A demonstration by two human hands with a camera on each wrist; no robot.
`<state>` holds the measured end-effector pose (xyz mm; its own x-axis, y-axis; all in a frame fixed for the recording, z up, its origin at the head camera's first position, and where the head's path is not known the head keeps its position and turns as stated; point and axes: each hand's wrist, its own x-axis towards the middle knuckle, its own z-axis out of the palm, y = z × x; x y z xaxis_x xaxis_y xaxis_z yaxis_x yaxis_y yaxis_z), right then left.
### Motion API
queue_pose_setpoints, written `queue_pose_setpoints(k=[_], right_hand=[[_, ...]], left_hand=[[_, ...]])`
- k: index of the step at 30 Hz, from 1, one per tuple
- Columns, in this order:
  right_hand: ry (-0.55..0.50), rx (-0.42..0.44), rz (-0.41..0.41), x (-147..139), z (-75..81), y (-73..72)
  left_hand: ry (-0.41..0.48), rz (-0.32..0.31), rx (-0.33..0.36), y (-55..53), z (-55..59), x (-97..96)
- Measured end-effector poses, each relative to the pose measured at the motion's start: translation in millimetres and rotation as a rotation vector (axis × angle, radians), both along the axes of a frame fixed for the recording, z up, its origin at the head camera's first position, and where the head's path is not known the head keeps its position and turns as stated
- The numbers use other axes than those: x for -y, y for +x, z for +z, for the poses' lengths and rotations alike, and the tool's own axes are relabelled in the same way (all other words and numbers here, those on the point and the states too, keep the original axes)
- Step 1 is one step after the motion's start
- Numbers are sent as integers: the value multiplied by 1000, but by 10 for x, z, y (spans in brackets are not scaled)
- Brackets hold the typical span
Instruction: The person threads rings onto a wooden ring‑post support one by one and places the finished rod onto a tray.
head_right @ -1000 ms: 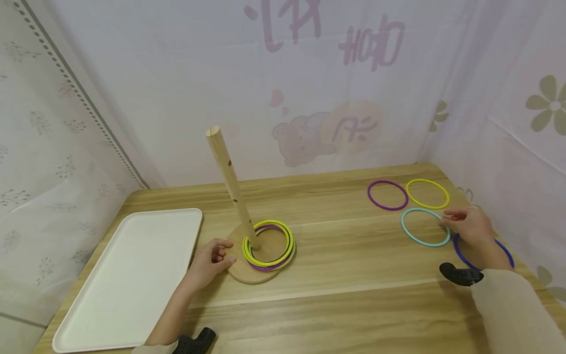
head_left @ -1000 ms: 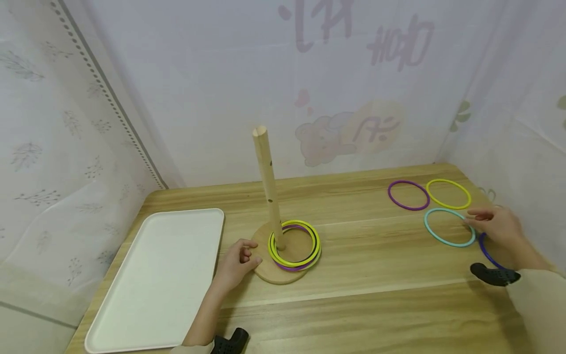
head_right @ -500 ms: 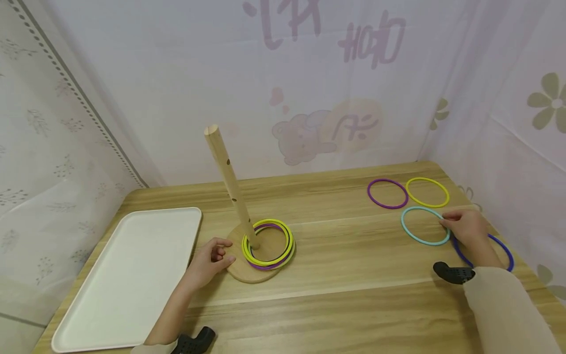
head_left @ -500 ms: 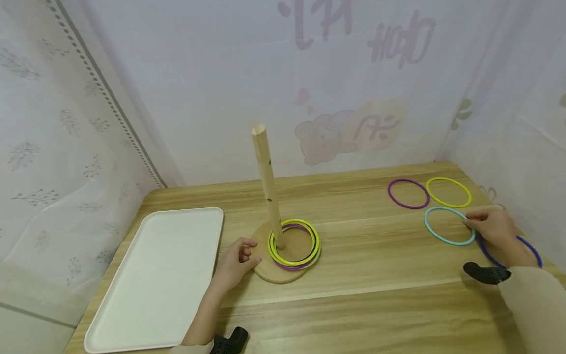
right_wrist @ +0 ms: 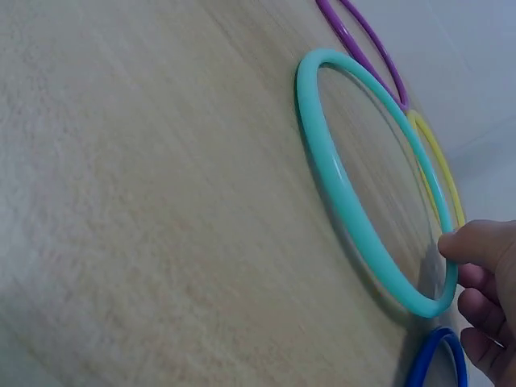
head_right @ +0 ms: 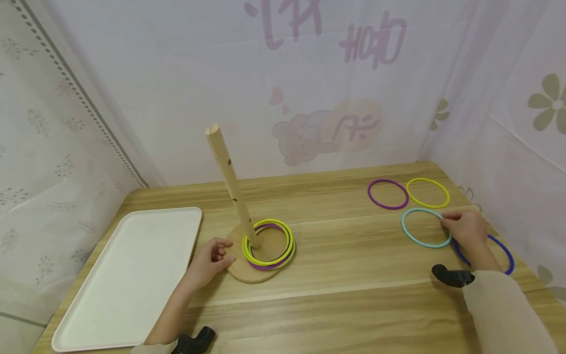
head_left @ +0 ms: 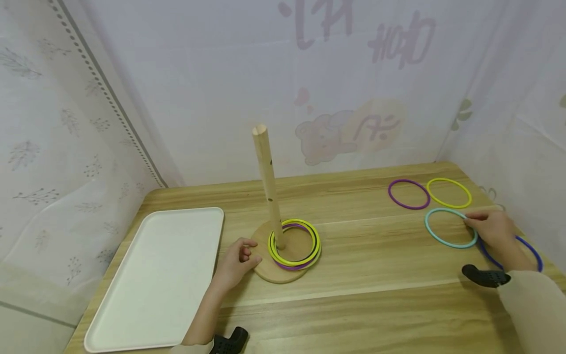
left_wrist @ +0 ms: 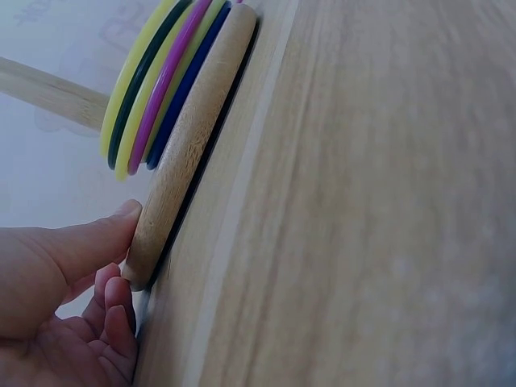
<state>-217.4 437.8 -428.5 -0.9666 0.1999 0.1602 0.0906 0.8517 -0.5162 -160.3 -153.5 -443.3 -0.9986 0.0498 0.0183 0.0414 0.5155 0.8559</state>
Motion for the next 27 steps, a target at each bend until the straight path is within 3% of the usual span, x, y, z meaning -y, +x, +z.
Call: queue_pose_setpoints(k=[7,13,17,22,27], right_hand=[[2,-15,-16,58,141,-3],[26,-63,68,150,320,-26],[26,-107,114,288,492,-47],[-7,-182,161,557,754,-83],[5,-249,198,913,1044,-65]], left_hand=[[5,-4,-1,8,5,-2],[7,-7,6,2,-4,-2],[8,-7,11,1,-10,10],[14,-39,-65,25,-25,21],[19,-13,-24,28,-6,1]])
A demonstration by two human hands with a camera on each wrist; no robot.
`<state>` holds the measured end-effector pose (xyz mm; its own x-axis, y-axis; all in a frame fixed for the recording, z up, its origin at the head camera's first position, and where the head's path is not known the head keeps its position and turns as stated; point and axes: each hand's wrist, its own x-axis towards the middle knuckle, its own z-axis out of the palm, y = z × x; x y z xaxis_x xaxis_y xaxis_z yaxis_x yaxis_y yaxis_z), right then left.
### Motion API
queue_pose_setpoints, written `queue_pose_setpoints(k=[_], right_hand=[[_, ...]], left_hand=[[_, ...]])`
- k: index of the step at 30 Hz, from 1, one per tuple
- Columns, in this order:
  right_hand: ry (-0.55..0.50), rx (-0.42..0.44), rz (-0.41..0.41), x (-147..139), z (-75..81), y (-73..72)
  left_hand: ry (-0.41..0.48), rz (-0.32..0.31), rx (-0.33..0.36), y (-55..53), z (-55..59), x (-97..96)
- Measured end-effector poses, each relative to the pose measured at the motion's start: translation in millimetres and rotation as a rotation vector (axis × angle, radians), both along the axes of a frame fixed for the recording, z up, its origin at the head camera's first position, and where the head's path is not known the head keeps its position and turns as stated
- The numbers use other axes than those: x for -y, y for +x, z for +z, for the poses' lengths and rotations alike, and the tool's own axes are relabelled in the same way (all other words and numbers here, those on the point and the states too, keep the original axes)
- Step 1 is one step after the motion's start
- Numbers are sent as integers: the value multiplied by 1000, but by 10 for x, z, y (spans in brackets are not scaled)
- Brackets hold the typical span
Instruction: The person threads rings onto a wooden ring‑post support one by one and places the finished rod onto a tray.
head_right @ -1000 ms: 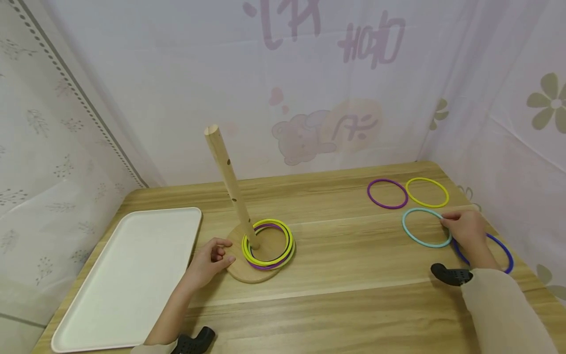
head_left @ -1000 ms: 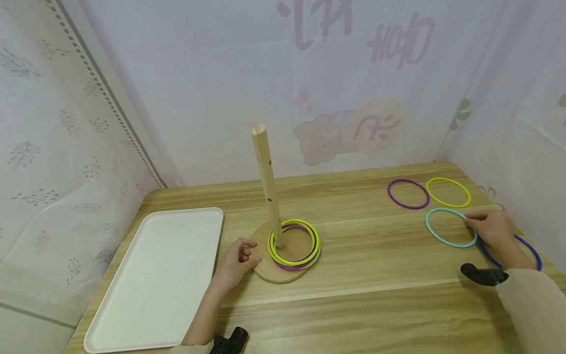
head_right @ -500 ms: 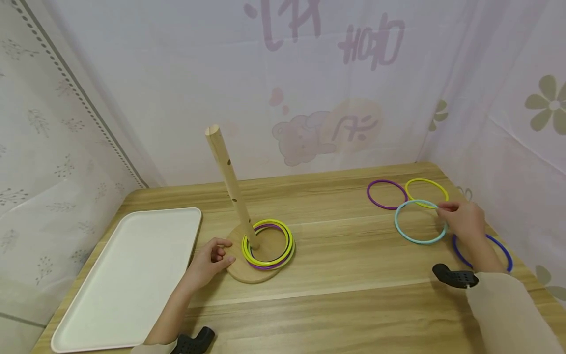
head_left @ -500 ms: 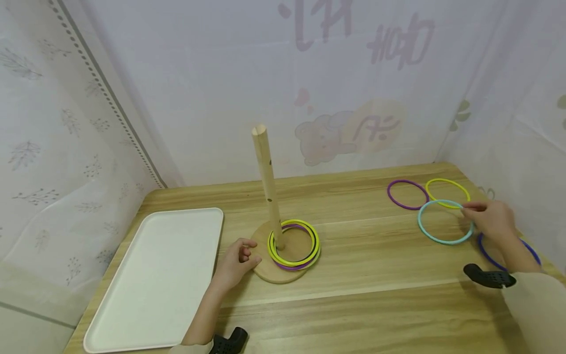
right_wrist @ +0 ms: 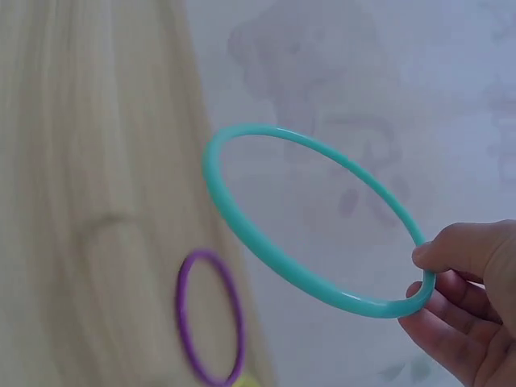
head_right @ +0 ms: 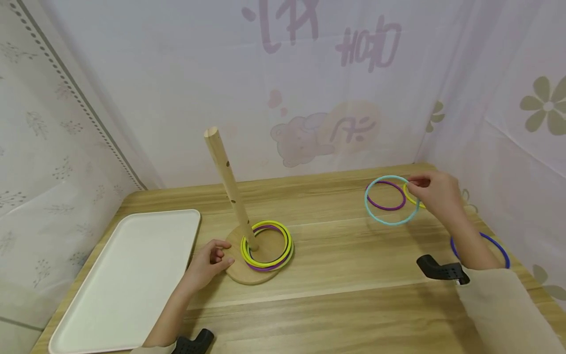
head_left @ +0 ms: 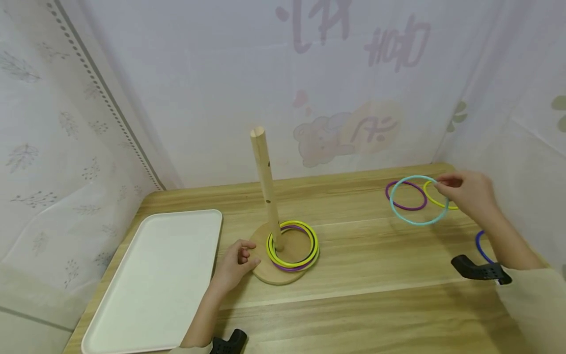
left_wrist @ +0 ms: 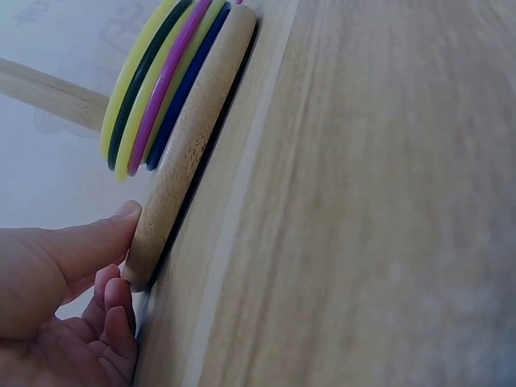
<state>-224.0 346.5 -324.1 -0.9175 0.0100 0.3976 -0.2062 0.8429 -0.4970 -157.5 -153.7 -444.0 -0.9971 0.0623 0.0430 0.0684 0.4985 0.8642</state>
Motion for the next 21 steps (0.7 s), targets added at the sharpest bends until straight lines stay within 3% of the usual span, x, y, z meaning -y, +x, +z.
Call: queue_pose_setpoints(k=[7,16,21], right_hand=[[-9,-96,72,510,384,65],[4,-314,192,1057,903,105],[-74,-380,268,1364,1117,131]], left_hand=[[-5,2,22,-9,11,-20],[-19,15,47,-12,-4,6],[-14,11,47,-10,-3,14]])
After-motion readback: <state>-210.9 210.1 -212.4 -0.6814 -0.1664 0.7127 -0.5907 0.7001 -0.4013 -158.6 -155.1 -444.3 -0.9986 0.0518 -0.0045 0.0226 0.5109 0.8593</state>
